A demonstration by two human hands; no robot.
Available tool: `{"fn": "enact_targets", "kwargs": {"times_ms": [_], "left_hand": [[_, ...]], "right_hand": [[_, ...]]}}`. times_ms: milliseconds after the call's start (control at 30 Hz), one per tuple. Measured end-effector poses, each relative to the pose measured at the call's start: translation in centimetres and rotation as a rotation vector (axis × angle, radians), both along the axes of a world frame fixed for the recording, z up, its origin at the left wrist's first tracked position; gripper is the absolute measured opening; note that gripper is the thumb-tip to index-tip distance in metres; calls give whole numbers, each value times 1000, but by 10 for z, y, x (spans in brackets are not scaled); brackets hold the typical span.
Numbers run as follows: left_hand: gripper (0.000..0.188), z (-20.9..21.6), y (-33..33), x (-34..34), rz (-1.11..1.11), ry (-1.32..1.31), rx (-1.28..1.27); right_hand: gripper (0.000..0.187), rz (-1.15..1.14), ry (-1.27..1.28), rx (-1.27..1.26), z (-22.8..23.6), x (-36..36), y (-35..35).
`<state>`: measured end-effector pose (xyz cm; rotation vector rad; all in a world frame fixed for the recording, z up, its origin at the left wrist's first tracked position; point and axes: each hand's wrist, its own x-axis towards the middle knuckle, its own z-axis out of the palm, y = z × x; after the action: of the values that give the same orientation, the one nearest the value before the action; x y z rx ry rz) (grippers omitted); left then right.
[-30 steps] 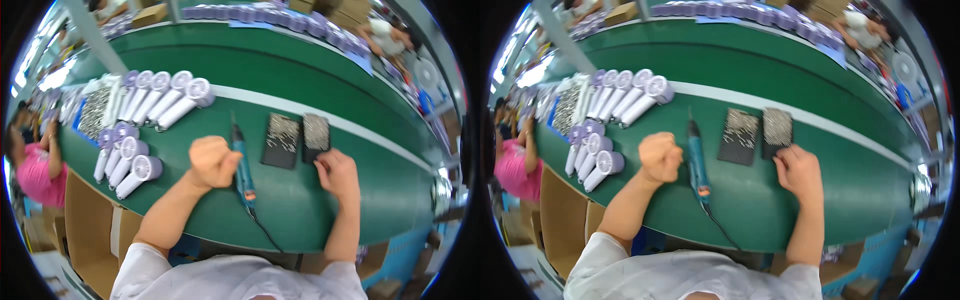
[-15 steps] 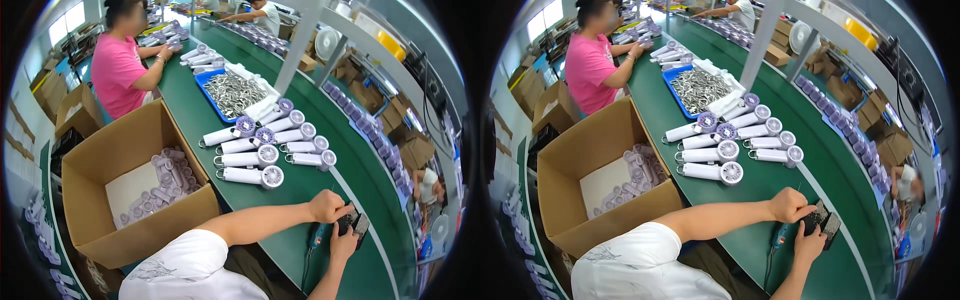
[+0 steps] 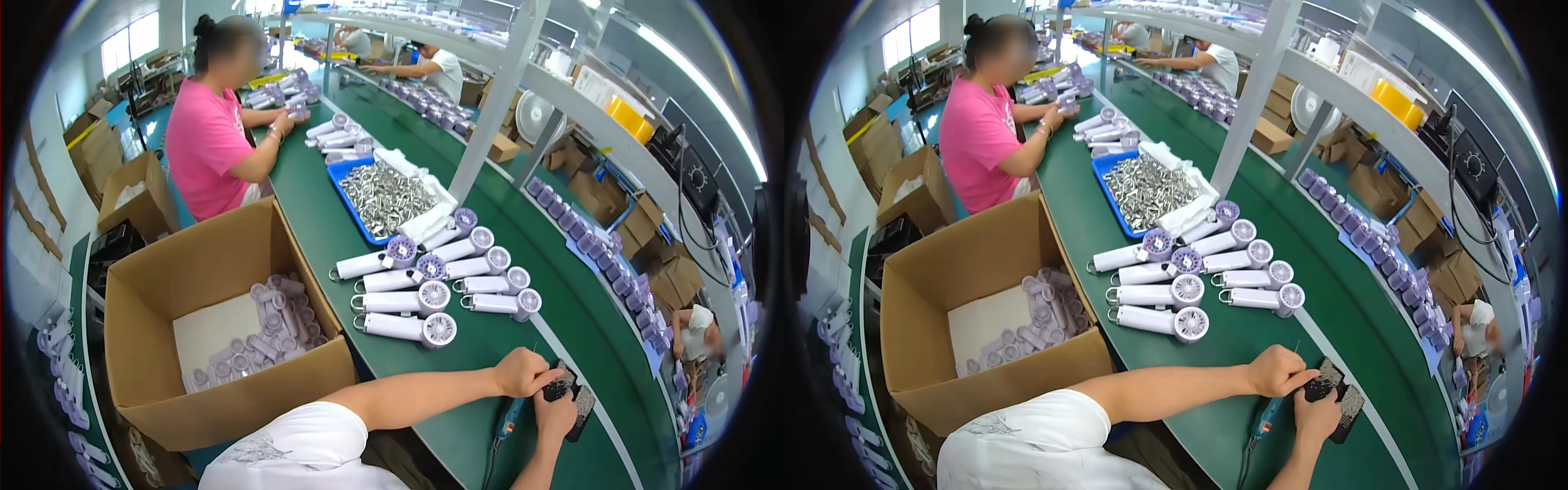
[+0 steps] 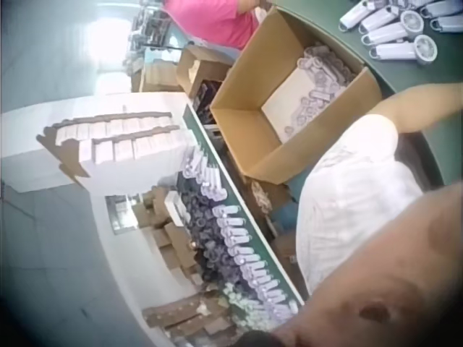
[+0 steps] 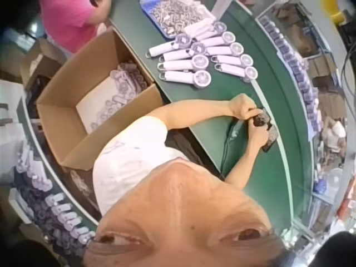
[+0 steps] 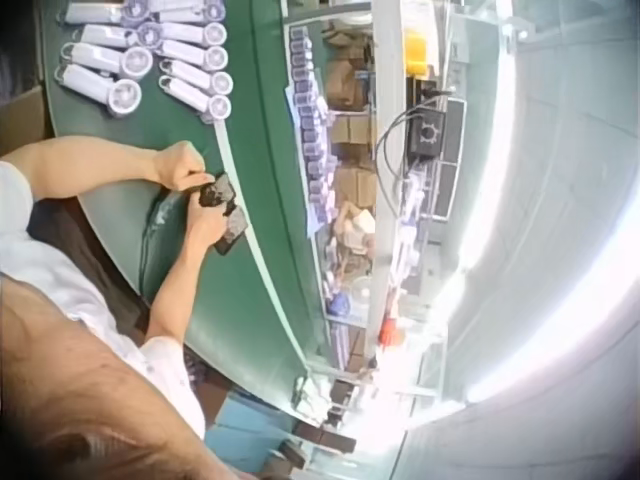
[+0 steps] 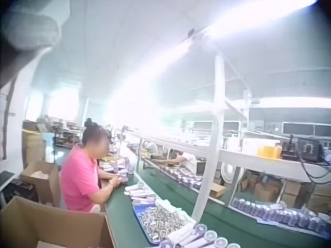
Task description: Assembling components of handheld electric fans and using an electric screwdriver to secure them with screws.
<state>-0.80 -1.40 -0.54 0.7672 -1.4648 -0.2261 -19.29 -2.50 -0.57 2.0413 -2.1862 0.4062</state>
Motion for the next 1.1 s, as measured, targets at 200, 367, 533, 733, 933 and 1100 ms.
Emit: {"fn": "enact_targets", "kwargs": {"times_ms": [200, 367, 533, 733, 933, 1100], "left_hand": [[41, -1, 2, 2, 8, -20, 54], [37, -18, -1, 3, 24, -43, 125], [35, -9, 4, 0, -10, -51, 117], [36, -10, 5, -1, -40, -71, 137], [35, -7, 13, -8, -67, -64, 145], [20, -24, -3, 8, 20, -313, 100]], "right_hand": [[84, 240, -243, -181, 6, -27, 27], [81, 337, -297, -170, 40, -31, 57], [83, 353, -328, -220, 40, -41, 62], [85, 359, -362, -200, 39, -41, 62], [78, 359, -384, -72, 42, -44, 76], [86, 441, -353, -276, 25, -40, 55]]}}
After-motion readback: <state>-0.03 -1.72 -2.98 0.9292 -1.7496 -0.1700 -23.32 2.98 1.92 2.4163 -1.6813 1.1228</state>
